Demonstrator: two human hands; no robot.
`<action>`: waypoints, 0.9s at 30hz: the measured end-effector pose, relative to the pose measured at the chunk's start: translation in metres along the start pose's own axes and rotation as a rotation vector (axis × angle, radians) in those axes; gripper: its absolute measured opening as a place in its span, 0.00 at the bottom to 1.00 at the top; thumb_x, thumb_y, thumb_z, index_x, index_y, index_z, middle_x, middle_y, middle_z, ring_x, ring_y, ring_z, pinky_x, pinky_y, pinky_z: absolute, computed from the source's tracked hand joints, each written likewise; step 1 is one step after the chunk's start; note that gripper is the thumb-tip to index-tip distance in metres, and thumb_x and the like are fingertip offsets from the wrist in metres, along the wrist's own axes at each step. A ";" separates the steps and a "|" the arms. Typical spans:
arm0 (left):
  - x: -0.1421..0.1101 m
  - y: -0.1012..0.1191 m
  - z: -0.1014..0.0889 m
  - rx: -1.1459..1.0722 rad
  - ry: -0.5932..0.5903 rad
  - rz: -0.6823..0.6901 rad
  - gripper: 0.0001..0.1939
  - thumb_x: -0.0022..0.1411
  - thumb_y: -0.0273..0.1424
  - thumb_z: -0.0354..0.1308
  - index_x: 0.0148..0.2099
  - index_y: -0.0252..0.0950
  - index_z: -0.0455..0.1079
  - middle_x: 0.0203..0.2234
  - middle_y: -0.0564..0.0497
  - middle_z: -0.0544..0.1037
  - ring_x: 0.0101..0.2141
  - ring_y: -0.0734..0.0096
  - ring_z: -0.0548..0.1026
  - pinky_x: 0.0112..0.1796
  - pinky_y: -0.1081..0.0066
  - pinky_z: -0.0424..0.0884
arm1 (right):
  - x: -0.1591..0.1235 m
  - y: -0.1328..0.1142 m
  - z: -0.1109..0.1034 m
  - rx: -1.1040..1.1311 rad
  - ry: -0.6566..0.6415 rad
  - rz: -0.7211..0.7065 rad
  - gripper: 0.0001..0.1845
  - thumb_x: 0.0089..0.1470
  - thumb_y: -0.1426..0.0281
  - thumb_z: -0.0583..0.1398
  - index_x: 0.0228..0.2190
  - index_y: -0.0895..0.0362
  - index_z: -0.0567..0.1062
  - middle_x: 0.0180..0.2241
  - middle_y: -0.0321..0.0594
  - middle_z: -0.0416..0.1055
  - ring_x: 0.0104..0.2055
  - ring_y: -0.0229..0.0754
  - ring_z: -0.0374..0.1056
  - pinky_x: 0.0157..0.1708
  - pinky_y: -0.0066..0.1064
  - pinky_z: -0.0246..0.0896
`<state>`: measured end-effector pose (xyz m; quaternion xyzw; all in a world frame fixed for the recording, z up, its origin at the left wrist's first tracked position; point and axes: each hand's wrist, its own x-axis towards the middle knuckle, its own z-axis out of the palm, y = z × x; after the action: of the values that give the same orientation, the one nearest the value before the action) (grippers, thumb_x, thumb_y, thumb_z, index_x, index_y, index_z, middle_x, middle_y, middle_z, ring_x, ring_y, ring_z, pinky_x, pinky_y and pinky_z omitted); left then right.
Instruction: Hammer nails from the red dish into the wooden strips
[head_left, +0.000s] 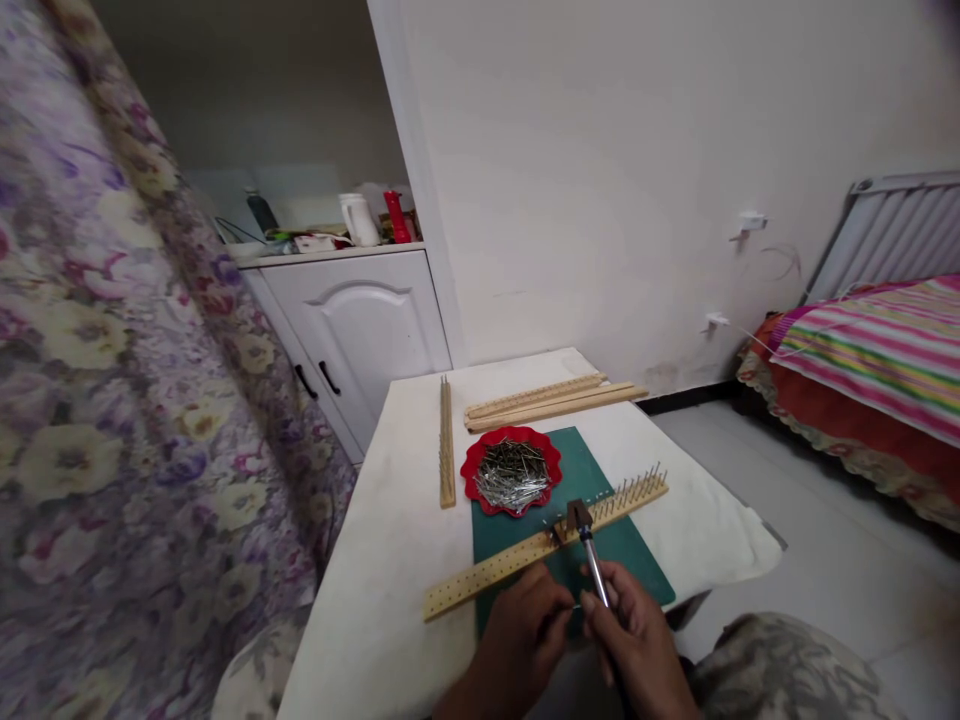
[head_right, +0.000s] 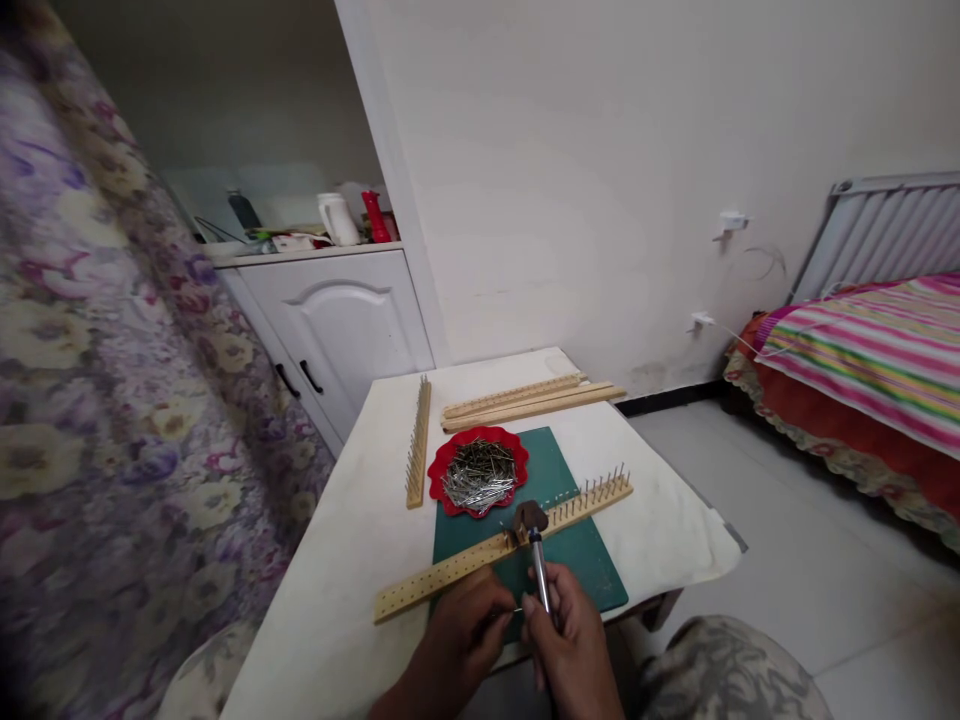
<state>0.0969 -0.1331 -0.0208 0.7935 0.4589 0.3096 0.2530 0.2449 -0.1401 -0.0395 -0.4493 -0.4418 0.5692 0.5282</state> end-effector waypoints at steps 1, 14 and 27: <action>0.000 0.001 0.001 -0.019 0.012 -0.005 0.07 0.59 0.24 0.51 0.31 0.37 0.69 0.26 0.52 0.69 0.28 0.74 0.67 0.28 0.75 0.59 | 0.000 -0.001 0.000 0.015 0.004 -0.001 0.18 0.51 0.57 0.61 0.37 0.56 0.66 0.14 0.23 0.60 0.10 0.26 0.47 0.09 0.17 0.41; -0.001 0.000 0.038 -0.948 0.272 -0.352 0.07 0.53 0.32 0.60 0.29 0.32 0.70 0.20 0.55 0.69 0.20 0.79 0.66 0.25 0.77 0.62 | 0.001 -0.002 -0.001 0.216 -0.019 0.028 0.20 0.48 0.57 0.64 0.37 0.56 0.67 0.17 0.27 0.69 0.08 0.23 0.50 0.08 0.14 0.41; 0.033 -0.034 -0.011 -0.120 0.382 -0.250 0.11 0.60 0.36 0.52 0.30 0.35 0.70 0.25 0.53 0.70 0.28 0.72 0.68 0.30 0.74 0.62 | -0.010 -0.015 -0.007 0.114 0.067 -0.036 0.21 0.52 0.56 0.61 0.41 0.55 0.65 0.20 0.29 0.69 0.10 0.24 0.53 0.10 0.16 0.45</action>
<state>0.0824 -0.0873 -0.0287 0.6410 0.5740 0.4472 0.2444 0.2556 -0.1490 -0.0263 -0.4293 -0.3987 0.5684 0.5776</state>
